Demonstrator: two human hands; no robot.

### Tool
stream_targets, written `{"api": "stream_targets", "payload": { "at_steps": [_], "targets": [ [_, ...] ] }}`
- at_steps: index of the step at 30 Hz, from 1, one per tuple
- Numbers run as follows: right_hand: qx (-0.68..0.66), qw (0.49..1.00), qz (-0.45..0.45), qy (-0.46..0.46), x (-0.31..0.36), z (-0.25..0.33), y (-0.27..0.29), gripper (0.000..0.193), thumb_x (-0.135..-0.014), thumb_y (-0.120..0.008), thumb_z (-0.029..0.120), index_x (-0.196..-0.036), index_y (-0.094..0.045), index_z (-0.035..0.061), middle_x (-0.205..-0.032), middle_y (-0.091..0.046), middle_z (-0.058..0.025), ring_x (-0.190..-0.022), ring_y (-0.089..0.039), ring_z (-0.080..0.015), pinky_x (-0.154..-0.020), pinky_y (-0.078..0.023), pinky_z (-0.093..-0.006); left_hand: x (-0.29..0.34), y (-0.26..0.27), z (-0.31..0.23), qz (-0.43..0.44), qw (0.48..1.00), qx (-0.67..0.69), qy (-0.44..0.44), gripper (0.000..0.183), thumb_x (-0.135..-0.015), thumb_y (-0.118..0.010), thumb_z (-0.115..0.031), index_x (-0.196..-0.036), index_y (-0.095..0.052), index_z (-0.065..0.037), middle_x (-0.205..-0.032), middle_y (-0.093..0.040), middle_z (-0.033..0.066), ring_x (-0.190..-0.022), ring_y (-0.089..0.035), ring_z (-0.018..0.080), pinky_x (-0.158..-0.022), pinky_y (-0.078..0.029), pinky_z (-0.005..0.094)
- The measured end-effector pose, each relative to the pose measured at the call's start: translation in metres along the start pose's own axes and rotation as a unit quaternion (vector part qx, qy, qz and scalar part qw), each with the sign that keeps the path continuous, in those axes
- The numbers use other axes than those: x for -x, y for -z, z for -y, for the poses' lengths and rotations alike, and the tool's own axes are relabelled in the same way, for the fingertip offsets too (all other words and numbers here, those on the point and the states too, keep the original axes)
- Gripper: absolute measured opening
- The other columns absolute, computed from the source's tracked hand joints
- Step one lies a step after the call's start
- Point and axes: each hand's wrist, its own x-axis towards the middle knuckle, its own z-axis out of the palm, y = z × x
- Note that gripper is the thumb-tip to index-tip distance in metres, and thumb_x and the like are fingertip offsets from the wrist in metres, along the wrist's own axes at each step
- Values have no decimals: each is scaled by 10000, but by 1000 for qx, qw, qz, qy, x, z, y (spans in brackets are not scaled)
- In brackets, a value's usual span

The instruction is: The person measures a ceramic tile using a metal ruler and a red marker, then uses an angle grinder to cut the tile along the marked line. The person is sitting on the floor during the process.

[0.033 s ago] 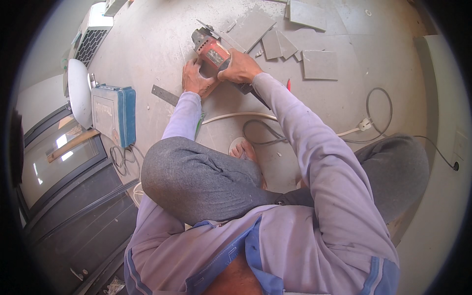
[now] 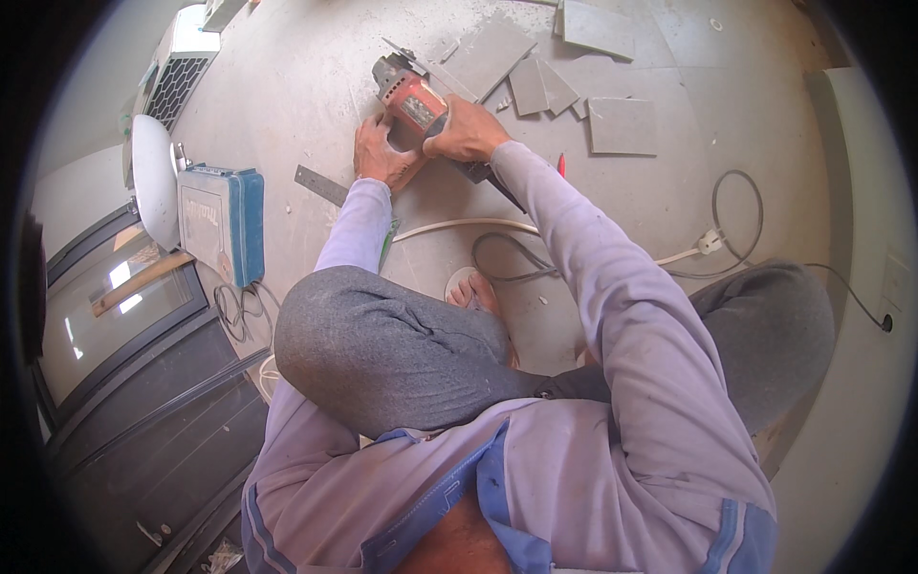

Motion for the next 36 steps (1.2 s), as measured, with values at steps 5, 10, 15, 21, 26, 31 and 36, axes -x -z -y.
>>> {"api": "stream_targets", "payload": {
  "at_steps": [5, 10, 15, 21, 26, 31, 36],
  "targets": [
    [-7, 1000, 6, 6, -2, -1, -1, 754, -592, -761, 370, -1167, -580, -83, -1030, -688, -294, -958, -691, -402, -862, -545, -416, -1, -2, 2, -1, 1000, -3, 5, 1000, -632, -830, -559, -1452, -513, -82, -1280, -559, 158, -1212, -508, 329, -1084, -410, 403],
    [-6, 1000, 9, 4, -1, -2, -1, 777, -596, -765, 378, -1181, -569, -94, -1051, -684, -296, -970, -689, -400, -870, -542, -414, 0, 0, 0, 2, 1000, -3, 9, 995, -628, -830, -559, -1434, -528, -58, -1293, -561, 173, -1234, -506, 336, -1087, -409, 409],
    [-4, 1000, 10, 1, -1, -1, 0, 793, -597, -770, 384, -1192, -565, -98, -1067, -678, -298, -983, -684, -398, -875, -539, -409, 0, -1, 2, 8, 1000, -3, 14, 1011, -623, -831, -574, -1445, -522, -74, -1297, -551, 164, -1240, -497, 329, -1096, -405, 405],
    [-6, 1000, 14, -2, 0, 1, 1, 794, -595, -773, 382, -1194, -566, -97, -1073, -677, -297, -984, -682, -397, -877, -537, -406, 0, 1, -1, 15, 1000, 1, 17, 1031, -619, -829, -586, -1447, -515, -59, -1305, -544, 167, -1248, -490, 327, -1101, -402, 404],
    [-8, 1000, 16, -5, 1, 1, 1, 797, -594, -775, 381, -1192, -564, -101, -1067, -677, -296, -985, -683, -395, -876, -539, -403, 0, -1, 1, 17, 1000, 7, 23, 1041, -618, -829, -588, -1456, -503, -66, -1316, -536, 167, -1260, -481, 327, -1109, -396, 402],
    [-5, 1000, 8, -10, 4, 3, 1, 795, -597, -774, 383, -1189, -565, -105, -1068, -675, -299, -986, -685, -393, -872, -542, -401, 0, -1, 3, 15, 1000, 0, 22, 1026, -612, -839, -581, -1464, -498, -122, -1306, -541, 163, -1250, -489, 331, -1103, -402, 406],
    [-7, 1000, 16, -9, 1, 0, 2, 795, -594, -781, 384, -1185, -571, -105, -1059, -682, -293, -975, -690, -392, -862, -545, -402, -2, -2, 3, 6, 1000, -10, 7, 1008, -607, -850, -571, -1450, -506, -139, -1265, -559, 158, -1213, -512, 336, -1075, -420, 414]
  ]
}}
